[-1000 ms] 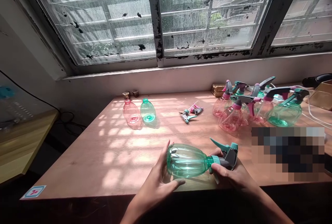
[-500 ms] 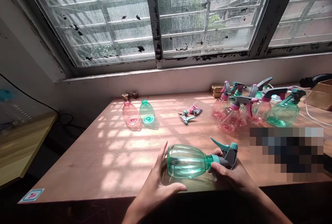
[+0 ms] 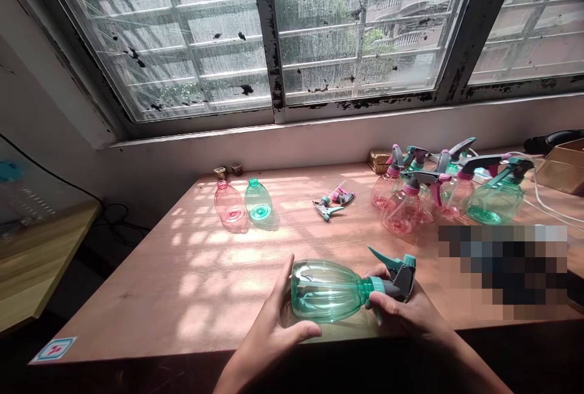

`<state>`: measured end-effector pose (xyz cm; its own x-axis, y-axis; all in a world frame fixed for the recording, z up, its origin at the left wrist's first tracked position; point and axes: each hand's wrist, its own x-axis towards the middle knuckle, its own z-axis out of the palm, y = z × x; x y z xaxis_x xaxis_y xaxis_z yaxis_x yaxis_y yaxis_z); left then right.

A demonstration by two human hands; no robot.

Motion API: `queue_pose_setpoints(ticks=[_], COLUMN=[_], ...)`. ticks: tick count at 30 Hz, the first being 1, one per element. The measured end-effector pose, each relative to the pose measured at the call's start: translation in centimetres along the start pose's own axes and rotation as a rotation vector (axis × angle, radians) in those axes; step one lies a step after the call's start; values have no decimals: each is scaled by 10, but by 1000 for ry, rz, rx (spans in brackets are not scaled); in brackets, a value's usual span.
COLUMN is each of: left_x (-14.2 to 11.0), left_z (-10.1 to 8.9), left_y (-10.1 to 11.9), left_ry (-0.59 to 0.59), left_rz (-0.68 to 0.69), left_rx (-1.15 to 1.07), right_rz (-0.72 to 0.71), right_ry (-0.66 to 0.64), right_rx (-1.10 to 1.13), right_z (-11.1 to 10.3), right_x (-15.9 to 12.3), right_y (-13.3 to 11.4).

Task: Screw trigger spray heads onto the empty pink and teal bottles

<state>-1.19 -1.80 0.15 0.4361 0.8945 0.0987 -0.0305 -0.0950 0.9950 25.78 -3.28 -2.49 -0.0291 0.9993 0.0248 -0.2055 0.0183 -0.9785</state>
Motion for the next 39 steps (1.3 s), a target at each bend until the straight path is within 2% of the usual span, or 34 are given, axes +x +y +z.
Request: queue_pose_setpoints(ticks=[8, 14, 18, 25, 30, 34, 39], left_x=[0, 0, 1, -2, 0, 0, -1], left_z=[0, -3, 0, -5, -5, -2, -4], left_y=[-7, -5, -2, -9, -6, -6, -7], left_ry=[-24, 3, -8, -7, -21, -60, -17], left_rz=[56, 9, 37, -29, 26, 37, -18], left_rx=[27, 31, 44, 2, 46, -19, -63], right_rz=[2, 3, 4, 17, 6, 4, 13], right_ry=[10, 29, 5, -3, -6, -18, -19], right_rx=[18, -22, 45, 67, 63, 71, 42], right_z=[1, 1, 2, 3, 3, 3, 1], right_x=[0, 0, 1, 0, 1, 1, 0], right_y=[1, 2, 0, 0, 0, -1, 2])
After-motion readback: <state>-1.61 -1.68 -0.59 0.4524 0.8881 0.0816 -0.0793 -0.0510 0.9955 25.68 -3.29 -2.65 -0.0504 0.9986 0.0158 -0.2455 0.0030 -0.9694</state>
